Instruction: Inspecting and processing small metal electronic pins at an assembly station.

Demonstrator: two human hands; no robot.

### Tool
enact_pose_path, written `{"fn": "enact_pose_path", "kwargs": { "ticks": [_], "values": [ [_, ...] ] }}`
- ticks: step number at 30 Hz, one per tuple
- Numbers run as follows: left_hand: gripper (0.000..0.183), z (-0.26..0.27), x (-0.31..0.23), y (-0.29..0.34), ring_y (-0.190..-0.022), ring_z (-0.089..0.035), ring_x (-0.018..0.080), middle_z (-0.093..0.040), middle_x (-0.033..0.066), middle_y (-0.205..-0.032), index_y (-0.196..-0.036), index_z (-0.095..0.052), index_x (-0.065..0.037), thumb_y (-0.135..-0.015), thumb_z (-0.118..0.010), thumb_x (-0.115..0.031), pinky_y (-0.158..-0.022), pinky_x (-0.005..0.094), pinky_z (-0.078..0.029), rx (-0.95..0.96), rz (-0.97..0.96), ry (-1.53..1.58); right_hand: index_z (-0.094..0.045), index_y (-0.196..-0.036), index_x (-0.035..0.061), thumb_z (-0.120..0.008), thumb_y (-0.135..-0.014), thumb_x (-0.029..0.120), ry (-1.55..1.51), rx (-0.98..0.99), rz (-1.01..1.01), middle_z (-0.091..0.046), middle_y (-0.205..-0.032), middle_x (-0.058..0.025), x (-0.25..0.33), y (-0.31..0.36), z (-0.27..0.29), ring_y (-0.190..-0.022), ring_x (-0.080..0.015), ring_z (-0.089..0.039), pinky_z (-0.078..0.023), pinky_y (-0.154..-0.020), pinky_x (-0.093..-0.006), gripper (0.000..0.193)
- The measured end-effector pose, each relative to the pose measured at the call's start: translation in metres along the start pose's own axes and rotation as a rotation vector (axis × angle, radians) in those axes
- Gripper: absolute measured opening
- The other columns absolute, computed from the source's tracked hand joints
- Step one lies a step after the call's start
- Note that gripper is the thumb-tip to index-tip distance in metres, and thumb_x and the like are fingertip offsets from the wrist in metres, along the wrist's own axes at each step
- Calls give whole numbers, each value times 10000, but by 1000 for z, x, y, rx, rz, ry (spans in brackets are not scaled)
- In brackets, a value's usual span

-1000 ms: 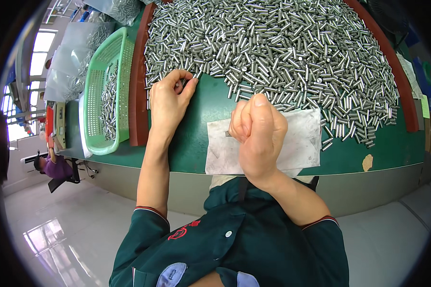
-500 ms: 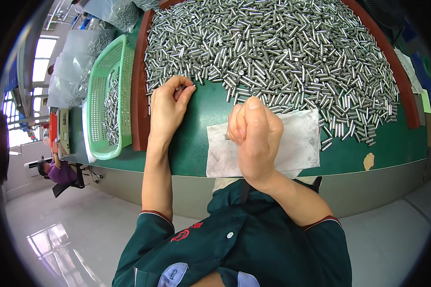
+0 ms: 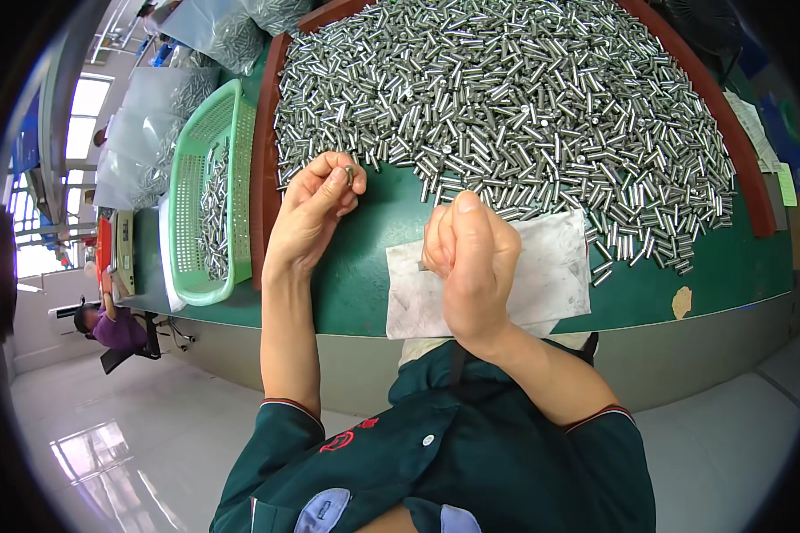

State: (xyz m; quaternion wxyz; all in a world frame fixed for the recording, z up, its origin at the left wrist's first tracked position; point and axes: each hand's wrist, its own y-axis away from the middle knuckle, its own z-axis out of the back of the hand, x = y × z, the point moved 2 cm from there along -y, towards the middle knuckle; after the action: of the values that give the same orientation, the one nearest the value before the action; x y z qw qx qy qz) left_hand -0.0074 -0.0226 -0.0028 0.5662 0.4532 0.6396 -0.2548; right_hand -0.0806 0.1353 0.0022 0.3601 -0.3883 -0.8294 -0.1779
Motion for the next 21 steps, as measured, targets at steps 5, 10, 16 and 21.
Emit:
{"fn": "enact_pose_path", "kwargs": {
  "ticks": [5, 10, 16, 21],
  "values": [
    [103, 3, 1, -1, -574, -360, 56, -497, 37, -735, -884, -498, -50, -852, -486, -148, -516, 173, -304, 32, -3, 36, -263, -542, 80, -293, -896, 171, -56, 5, -13, -282, -476, 7, 1, 0, 1, -433, -57, -234, -199, -388, -210, 367],
    [111, 3, 0, 0, -559, -361, 56, -498, 41, -716, -893, -500, -46, -857, -478, -149, -501, 176, -307, 39, 8, 110, -263, -544, 80, -285, -898, 177, -42, 13, -11, -291, -469, 0, 1, 0, -1, -431, -59, -228, -200, -387, -212, 368],
    [182, 1, -1, 0, -553, -376, 49, -501, 38, -693, -975, -507, -16, -857, -476, -151, -484, 163, -306, 34, 50, 146, -267, -550, 103, -260, -903, 236, 12, -4, -2, -257, -443, 1, 0, -1, -1, -385, -71, -167, -182, -373, -230, 378],
    [215, 3, -3, 0, -541, -432, 46, -566, 69, -705, -980, -517, 20, -848, -492, -147, -481, 159, -344, 38, 76, 188, -263, -550, 105, -256, -903, 230, 15, 0, 4, -257, -444, 2, 0, 0, -2, -387, -72, -166, -182, -375, -230, 375]
  ]
}}
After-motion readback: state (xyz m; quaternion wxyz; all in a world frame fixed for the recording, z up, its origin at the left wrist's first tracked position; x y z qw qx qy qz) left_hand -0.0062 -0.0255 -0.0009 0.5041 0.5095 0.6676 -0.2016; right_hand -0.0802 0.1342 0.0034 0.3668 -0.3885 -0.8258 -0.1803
